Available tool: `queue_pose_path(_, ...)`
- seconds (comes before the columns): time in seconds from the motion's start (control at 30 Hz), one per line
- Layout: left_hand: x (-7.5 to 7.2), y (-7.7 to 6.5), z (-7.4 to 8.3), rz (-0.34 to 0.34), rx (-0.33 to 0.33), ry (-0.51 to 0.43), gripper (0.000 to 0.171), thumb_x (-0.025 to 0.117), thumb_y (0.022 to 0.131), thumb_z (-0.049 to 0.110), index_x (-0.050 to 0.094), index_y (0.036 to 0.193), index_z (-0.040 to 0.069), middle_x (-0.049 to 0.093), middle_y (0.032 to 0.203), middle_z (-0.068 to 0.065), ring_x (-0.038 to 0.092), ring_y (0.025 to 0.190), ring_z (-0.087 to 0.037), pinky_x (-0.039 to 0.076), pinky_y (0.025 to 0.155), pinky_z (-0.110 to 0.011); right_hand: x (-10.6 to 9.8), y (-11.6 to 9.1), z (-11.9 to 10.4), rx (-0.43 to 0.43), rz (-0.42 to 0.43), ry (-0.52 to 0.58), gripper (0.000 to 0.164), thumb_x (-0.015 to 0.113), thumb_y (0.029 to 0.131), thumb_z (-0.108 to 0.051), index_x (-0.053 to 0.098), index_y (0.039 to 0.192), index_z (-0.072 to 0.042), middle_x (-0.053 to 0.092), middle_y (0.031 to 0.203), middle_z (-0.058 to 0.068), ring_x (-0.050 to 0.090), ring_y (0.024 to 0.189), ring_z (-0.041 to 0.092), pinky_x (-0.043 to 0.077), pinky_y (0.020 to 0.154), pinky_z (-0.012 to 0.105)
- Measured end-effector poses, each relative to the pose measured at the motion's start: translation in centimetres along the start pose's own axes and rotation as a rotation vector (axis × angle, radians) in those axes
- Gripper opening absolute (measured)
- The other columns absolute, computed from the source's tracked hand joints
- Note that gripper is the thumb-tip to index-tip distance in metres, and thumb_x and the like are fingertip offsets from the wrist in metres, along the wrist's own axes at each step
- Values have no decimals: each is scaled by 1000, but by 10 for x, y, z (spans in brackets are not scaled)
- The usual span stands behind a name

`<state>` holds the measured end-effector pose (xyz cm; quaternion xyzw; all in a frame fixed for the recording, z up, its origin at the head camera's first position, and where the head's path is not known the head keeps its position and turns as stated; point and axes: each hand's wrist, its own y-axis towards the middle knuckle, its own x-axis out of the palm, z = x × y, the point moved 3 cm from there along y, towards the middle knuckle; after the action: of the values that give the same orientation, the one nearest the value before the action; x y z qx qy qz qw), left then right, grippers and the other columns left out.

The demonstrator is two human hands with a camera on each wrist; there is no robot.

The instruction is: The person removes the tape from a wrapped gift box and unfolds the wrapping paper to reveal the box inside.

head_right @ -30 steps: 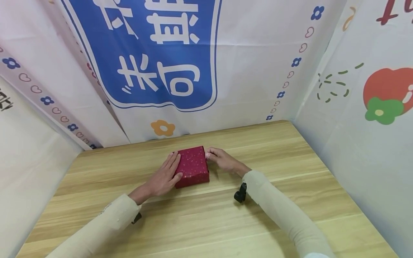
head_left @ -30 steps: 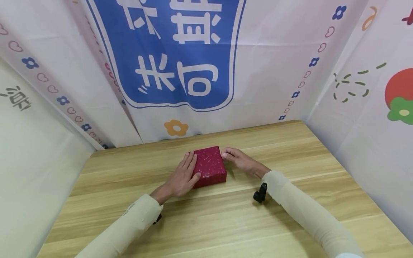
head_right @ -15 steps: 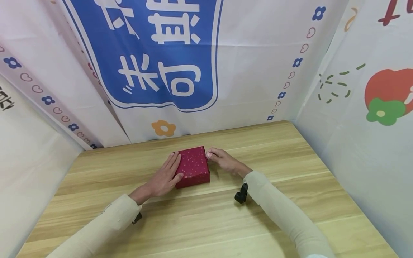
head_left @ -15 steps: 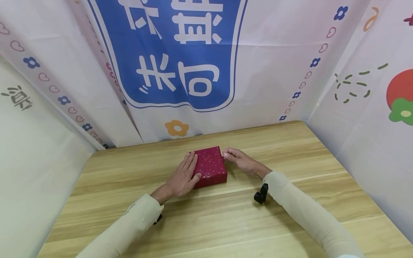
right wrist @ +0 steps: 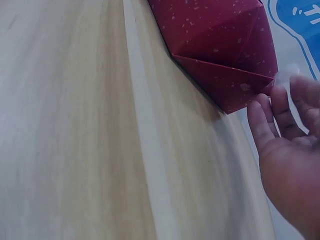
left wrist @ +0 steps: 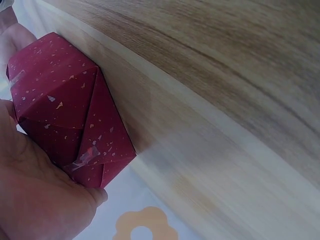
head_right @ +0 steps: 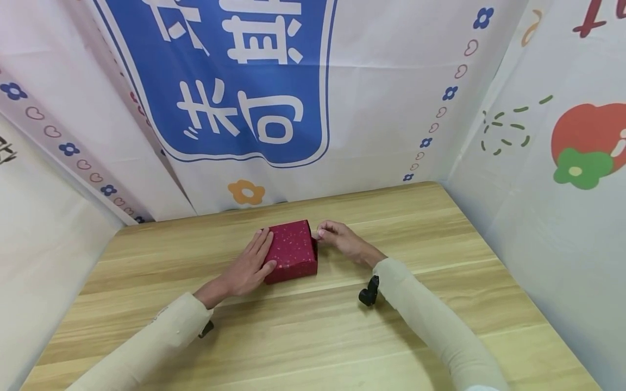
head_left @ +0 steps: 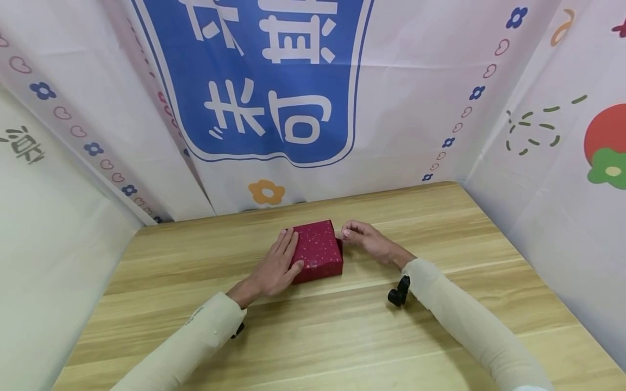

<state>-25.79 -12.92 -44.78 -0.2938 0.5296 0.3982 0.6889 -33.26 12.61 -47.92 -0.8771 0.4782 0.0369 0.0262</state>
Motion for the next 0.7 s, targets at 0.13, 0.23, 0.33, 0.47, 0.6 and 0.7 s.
queue_pose_path(0.13, 0, 0, 0, 10, 5, 5, 70, 35, 105, 36, 9, 155, -7, 5, 164, -23, 4, 153, -39, 13, 124, -48, -2, 1, 0, -14, 76, 6, 25, 49, 103, -20, 54, 115, 1, 60, 110, 12, 60, 105, 20, 48, 105, 43)
queue_pose_path(0.23, 0, 0, 1, 11, 2, 6, 70, 34, 105, 36, 9, 154, -7, 5, 164, -24, 4, 153, -40, 12, 124, -48, -3, 1, 0, -25, 119, 0, 28, 52, 102, -19, 52, 118, 4, 60, 107, 11, 61, 101, 19, 50, 101, 42)
queue_pose_path(0.33, 1, 1, 1, 24, -4, 8, 70, 35, 105, 36, 10, 154, -7, 5, 164, -24, 4, 153, -39, 12, 124, -48, -5, 2, -1, -63, 181, -33, 34, 54, 101, -18, 48, 122, 8, 59, 107, 13, 61, 99, 22, 52, 97, 40)
queue_pose_path(0.47, 2, 0, 3, 63, -23, 14, 70, 36, 105, 37, 13, 154, -7, 8, 164, -24, 6, 153, -39, 15, 124, -49, -10, 2, -5, -103, 289, -122, 30, 59, 98, -17, 53, 119, 4, 59, 100, 8, 60, 92, 21, 55, 85, 36)
queue_pose_path(0.6, 5, -2, 8, 97, -76, 40, 71, 36, 104, 39, 15, 154, -6, 12, 163, -24, 9, 152, -38, 17, 124, -48, -9, -4, -8, -113, 307, -214, 21, 61, 98, -17, 62, 106, 2, 60, 87, 12, 55, 75, 19, 49, 65, 26)
queue_pose_path(0.7, 8, -2, 12, 102, -131, 52, 72, 35, 104, 41, 15, 155, -5, 12, 163, -23, 9, 153, -38, 17, 124, -48, -7, -8, -9, -136, 281, -250, 23, 60, 99, -17, 66, 100, 5, 59, 80, 24, 50, 64, 16, 41, 54, 19)
